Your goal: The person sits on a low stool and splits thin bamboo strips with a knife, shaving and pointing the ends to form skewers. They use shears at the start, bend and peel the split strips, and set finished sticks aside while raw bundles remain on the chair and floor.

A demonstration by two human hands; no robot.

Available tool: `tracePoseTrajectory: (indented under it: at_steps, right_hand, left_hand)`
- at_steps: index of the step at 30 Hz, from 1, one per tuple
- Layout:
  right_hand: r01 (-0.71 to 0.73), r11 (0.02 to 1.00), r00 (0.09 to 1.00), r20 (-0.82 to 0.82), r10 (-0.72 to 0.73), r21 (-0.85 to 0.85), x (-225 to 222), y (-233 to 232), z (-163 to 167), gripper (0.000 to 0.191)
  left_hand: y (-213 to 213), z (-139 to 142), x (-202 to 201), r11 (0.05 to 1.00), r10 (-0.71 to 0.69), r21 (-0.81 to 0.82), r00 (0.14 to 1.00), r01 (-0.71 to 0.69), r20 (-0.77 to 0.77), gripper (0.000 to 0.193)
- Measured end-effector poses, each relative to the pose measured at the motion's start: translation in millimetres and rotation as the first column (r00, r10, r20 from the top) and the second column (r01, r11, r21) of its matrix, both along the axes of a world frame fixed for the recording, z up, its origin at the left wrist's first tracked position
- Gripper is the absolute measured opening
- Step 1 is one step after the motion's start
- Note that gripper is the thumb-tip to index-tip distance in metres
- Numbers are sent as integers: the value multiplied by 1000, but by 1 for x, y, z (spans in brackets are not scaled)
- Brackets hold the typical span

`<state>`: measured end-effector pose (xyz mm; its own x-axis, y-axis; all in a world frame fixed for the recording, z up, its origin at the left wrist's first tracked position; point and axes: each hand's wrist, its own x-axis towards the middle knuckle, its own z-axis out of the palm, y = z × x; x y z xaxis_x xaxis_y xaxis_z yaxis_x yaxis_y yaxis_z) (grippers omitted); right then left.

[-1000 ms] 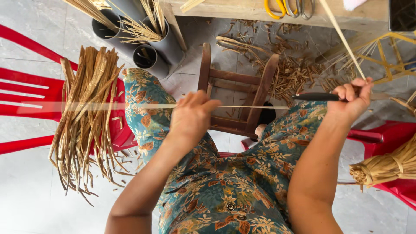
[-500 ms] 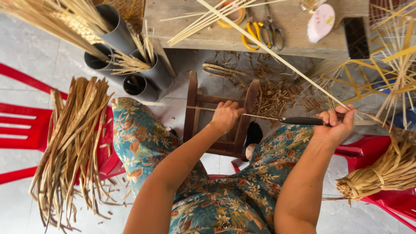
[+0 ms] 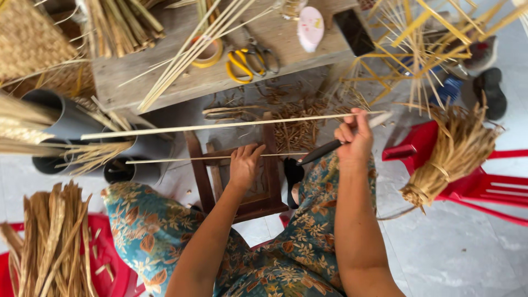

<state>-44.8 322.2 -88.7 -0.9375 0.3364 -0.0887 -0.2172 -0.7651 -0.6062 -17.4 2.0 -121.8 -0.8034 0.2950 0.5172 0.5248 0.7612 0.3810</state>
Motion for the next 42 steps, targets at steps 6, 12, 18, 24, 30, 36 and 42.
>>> tracePoseTrajectory:
  at_steps: [6, 12, 18, 24, 30, 36, 42]
  right_hand:
    - [-48, 999, 998, -39, 48, -6, 3, -26, 10, 23]
    - [-167, 986, 985, -40, 167, 11, 31, -62, 35, 26]
    - [-376, 921, 920, -81, 384, 103, 87, -124, 78, 24]
    - [-488, 837, 840, -130, 528, 247, 133, -164, 118, 24]
    - [-603, 694, 751, -14, 660, 393, 176, -177, 149, 23]
    - [-720, 558, 630, 51, 775, 412, 208, -154, 162, 37]
    - [-778, 480, 568, 127, 813, 405, 245, -146, 138, 49]
  left_hand:
    - [18, 69, 34, 980, -167, 142, 963, 139, 213, 23]
    - [5, 164, 96, 936, -184, 290, 980, 200, -81, 33]
    - [-19, 219, 140, 988, 147, 75, 982, -138, -119, 34]
    - [-30, 234, 171, 977, 191, -80, 978, -197, -81, 37]
    - [-27, 226, 190, 960, 112, 223, 964, -167, 240, 32]
    - [-49, 219, 212, 913, 7, 379, 933, -153, 360, 18]
    - [-101, 147, 227, 852, -72, 507, 930, -131, 362, 20]
